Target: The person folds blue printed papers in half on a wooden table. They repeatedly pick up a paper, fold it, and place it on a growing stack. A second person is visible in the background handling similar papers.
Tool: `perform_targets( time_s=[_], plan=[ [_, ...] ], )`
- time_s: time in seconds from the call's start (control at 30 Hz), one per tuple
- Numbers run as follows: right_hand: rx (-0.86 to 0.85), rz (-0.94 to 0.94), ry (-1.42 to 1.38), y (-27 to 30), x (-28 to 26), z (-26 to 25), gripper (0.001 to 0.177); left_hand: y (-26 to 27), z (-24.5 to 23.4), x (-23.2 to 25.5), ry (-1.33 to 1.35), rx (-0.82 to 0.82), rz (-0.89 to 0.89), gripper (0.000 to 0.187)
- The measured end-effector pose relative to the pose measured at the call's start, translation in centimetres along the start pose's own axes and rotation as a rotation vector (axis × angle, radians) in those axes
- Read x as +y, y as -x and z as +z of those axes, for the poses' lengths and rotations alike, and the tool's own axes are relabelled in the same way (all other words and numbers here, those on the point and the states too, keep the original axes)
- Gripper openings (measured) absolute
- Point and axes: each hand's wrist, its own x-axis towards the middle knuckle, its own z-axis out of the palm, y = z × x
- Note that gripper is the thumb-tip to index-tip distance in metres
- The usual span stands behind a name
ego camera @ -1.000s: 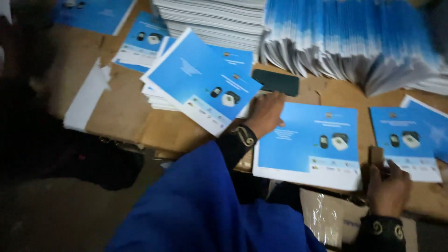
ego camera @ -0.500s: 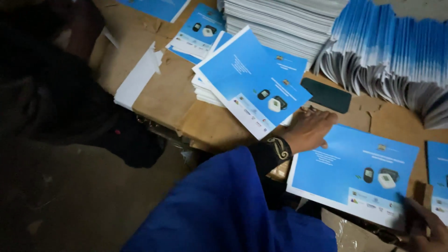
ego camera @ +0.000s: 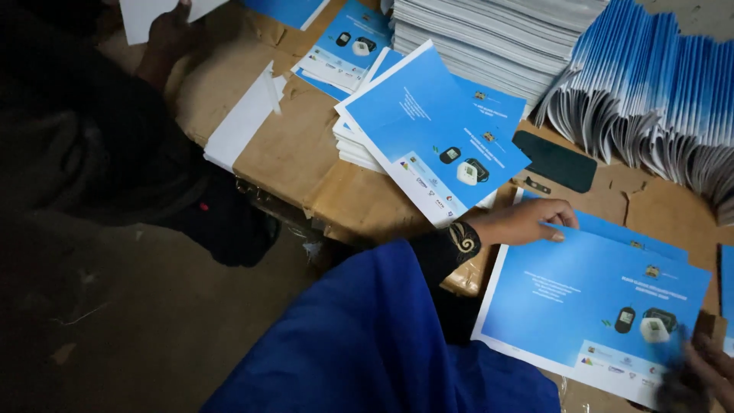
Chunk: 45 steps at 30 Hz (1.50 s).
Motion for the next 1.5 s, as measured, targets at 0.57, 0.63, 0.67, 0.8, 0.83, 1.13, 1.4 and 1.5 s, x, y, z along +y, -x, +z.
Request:
perform_targets(
  time_s=[0.57,0.63,0.67,0.8,0.83,1.13,1.4,1.5],
  plan=[
    [0.11,0.179,-0.403,-4.2,-28.3,-9.2,0.079,0.3,-0.4,-4.0,-1.08,0.341,0.123,0.069],
    [0.14,-0.038,-0.271,-4.9,-28.5,-7.8,0.099,0.0,-1.2,-3.8,-0.986,0.31,0.091,0.071],
    [0.162,0.002,-0.269,-5.0,-28.7,-7.7,0.085,0.1,-1.0,-2.6,-1.066,0.326,0.068,0.049],
    [0.24,0.001,-0.243,-5.2,-28.1,-7.2,0.08,-0.7,-1.4,-3.7,-1.171,0.284,0.094,0.029],
    [0.245,0.014,-0.246,-5.3,-28.1,-7.3,0.08,-0.4,-1.4,-2.9,-1.172,0.271,0.101,0.029],
    [0.274,0.009,-0.318,-5.8,-27.8,-7.7,0.075,0.4,-1.4,-1.8,-1.022,0.334,0.131,0.015],
    [0.306,0.01,-0.264,-6.3,-26.8,-6.8,0.072,1.4,-1.1,2.5,-0.878,0.456,0.145,0.046],
    [0.301,0.028,-0.283,-7.0,-26.9,-7.5,0.066,2.3,-0.7,5.3,-0.392,0.543,-0.122,0.035]
  ],
)
